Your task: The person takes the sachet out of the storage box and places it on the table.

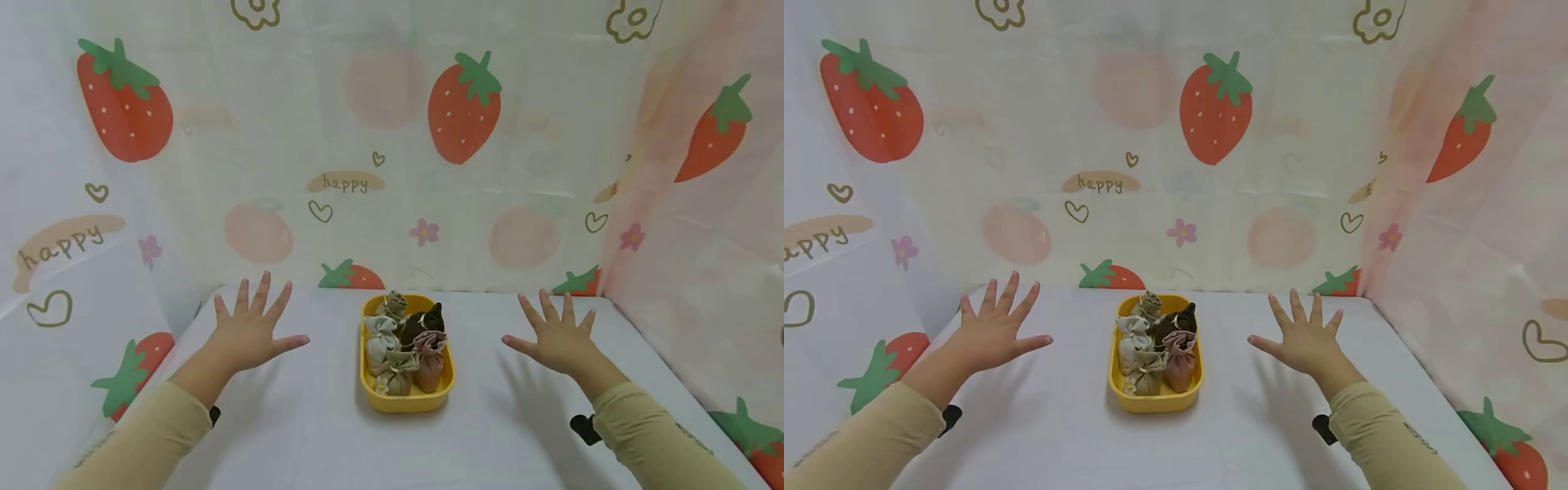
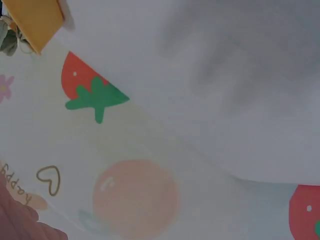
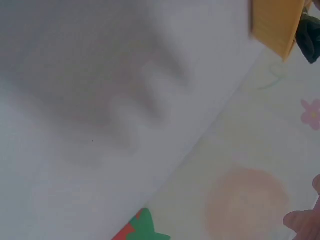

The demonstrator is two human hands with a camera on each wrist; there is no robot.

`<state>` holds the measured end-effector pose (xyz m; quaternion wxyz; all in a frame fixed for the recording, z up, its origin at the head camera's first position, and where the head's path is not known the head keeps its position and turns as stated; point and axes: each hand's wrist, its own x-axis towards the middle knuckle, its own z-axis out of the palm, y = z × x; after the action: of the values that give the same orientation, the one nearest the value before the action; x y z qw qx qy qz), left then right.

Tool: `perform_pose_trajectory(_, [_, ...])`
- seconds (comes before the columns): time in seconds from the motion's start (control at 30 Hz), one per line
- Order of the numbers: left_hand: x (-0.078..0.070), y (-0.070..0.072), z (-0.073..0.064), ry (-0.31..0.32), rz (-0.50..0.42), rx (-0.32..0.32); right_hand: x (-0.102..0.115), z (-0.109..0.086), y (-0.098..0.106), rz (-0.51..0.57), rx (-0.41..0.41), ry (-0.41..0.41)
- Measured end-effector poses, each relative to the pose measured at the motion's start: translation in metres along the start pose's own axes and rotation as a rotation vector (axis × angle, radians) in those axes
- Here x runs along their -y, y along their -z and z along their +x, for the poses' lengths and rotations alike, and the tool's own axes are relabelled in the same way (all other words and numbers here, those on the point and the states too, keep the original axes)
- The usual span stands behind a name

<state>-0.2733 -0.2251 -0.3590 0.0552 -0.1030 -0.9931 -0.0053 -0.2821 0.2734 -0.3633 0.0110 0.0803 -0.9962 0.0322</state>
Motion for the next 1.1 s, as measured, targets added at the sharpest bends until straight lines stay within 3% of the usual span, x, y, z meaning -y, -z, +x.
perform_pose_trajectory(0.47, [-0.057,-0.02,0.015,-0.069,-0.062,0.021,0.001,0.004,-0.008,-0.008,-0.017,0.009])
perform_pose_trajectory(0.8, [-0.098,-0.048,0.015,-0.108,-0.071,0.113,0.005,0.004,-0.009,0.011,-0.023,0.02])
perform_pose_trajectory(1.1, [-0.119,-0.069,0.016,-0.104,-0.122,0.167,0.006,0.006,-0.012,0.013,-0.016,0.019])
